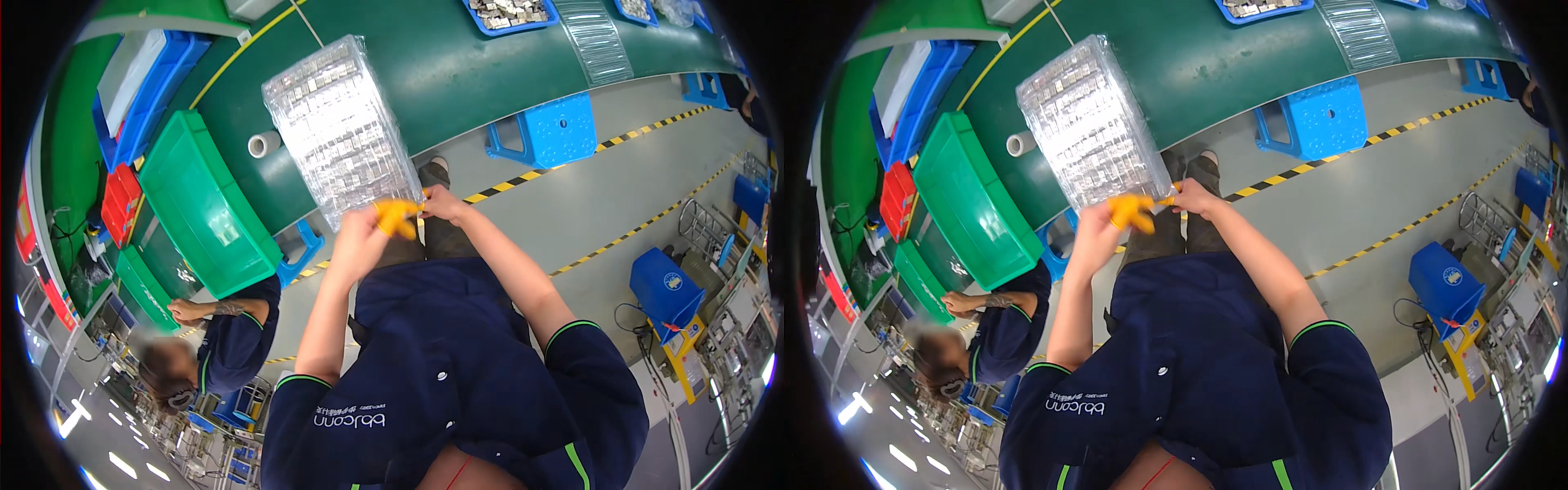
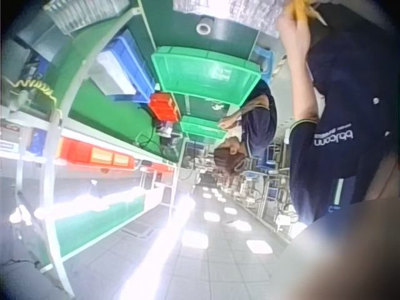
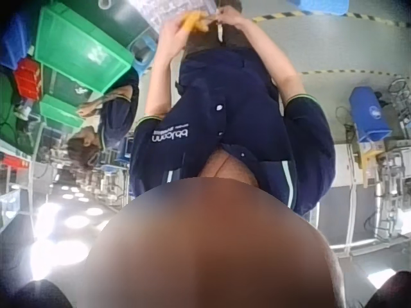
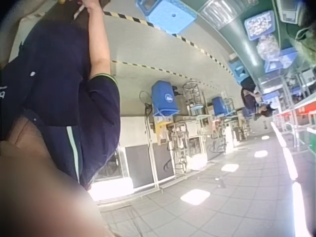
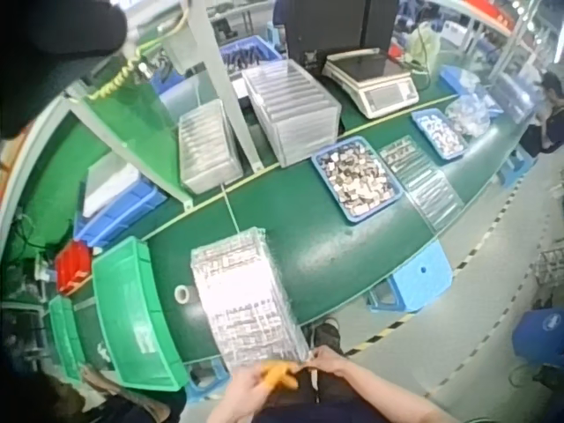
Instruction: The person wraps a stack of small rectangular items with clear plastic film using a handheld dispenser. They rotate the stack to cover all sides, tear the film, and secure the package with tape. The wrapped stack is then placed on the table.
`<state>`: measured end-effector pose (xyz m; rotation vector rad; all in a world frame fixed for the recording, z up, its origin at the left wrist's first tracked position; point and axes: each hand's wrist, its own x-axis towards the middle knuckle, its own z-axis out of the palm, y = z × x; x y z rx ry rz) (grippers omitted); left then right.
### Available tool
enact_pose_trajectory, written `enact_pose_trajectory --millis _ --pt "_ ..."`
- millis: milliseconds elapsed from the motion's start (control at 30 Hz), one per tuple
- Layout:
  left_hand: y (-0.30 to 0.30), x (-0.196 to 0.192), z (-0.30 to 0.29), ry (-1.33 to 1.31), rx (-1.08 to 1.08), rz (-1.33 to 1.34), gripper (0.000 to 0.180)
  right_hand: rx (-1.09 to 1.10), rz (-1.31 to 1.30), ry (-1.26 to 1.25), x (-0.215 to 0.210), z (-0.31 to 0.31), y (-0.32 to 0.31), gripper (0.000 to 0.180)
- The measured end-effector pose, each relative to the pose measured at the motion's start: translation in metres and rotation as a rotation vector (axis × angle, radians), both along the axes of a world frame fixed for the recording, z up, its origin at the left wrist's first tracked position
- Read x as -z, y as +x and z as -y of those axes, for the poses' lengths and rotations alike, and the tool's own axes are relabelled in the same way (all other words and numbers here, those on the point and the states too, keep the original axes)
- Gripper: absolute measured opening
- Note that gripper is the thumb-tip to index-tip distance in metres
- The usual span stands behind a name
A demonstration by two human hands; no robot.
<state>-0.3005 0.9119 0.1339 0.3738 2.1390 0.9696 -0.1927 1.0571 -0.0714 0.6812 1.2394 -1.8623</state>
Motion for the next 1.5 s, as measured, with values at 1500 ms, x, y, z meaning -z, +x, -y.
enact_pose_trajectory --millis 1500 --pt "-0.165 0.08 -0.082 0.09 0.898 -0.987 0.026 0.291 0.052 -0.026 -0.015 0.007 0.006 0.032"
